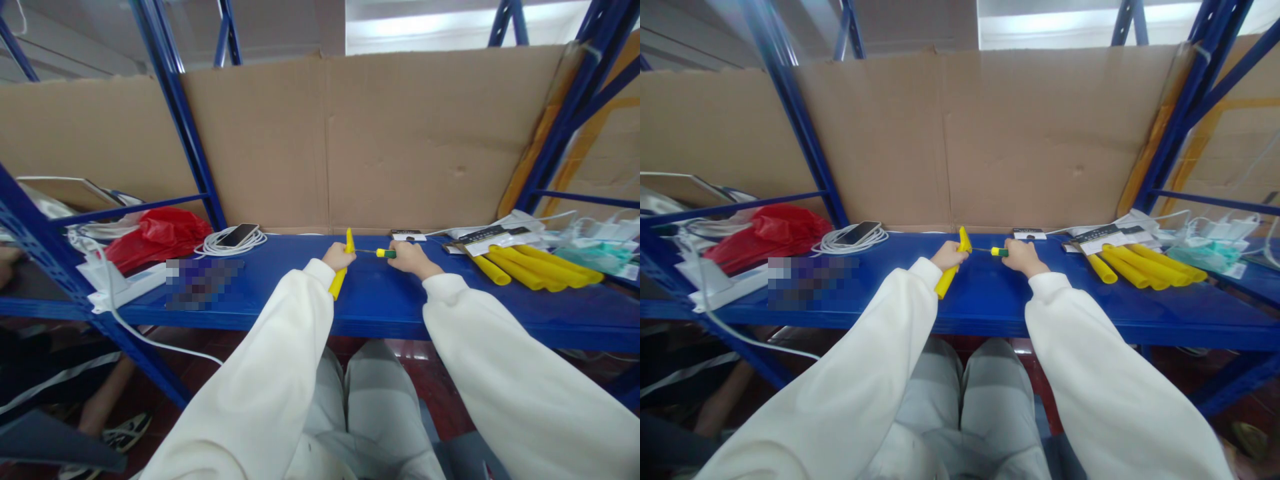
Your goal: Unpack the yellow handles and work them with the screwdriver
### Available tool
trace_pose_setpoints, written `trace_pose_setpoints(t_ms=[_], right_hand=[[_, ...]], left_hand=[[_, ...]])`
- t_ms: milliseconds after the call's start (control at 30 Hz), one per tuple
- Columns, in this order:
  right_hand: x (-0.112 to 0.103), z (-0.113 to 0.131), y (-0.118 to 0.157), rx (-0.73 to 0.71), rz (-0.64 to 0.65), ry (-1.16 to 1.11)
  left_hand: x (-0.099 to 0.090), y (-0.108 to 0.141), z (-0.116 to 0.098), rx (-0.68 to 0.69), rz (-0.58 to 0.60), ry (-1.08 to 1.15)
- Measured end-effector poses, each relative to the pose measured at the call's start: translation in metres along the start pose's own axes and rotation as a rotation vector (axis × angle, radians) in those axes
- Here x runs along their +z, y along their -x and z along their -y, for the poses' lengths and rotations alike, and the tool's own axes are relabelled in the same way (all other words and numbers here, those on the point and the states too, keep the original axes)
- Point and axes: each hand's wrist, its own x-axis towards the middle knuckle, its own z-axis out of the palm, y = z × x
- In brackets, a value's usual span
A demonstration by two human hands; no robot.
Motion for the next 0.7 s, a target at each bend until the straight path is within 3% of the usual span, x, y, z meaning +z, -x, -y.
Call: trace_pose_setpoints(t_ms=[700], right_hand=[[0.0012,-0.0041,-0.0011,0.028,-0.018,-0.026]], left_hand=[[0.0006,-0.0014,0.0005,0.002,-0.004,-0.045]])
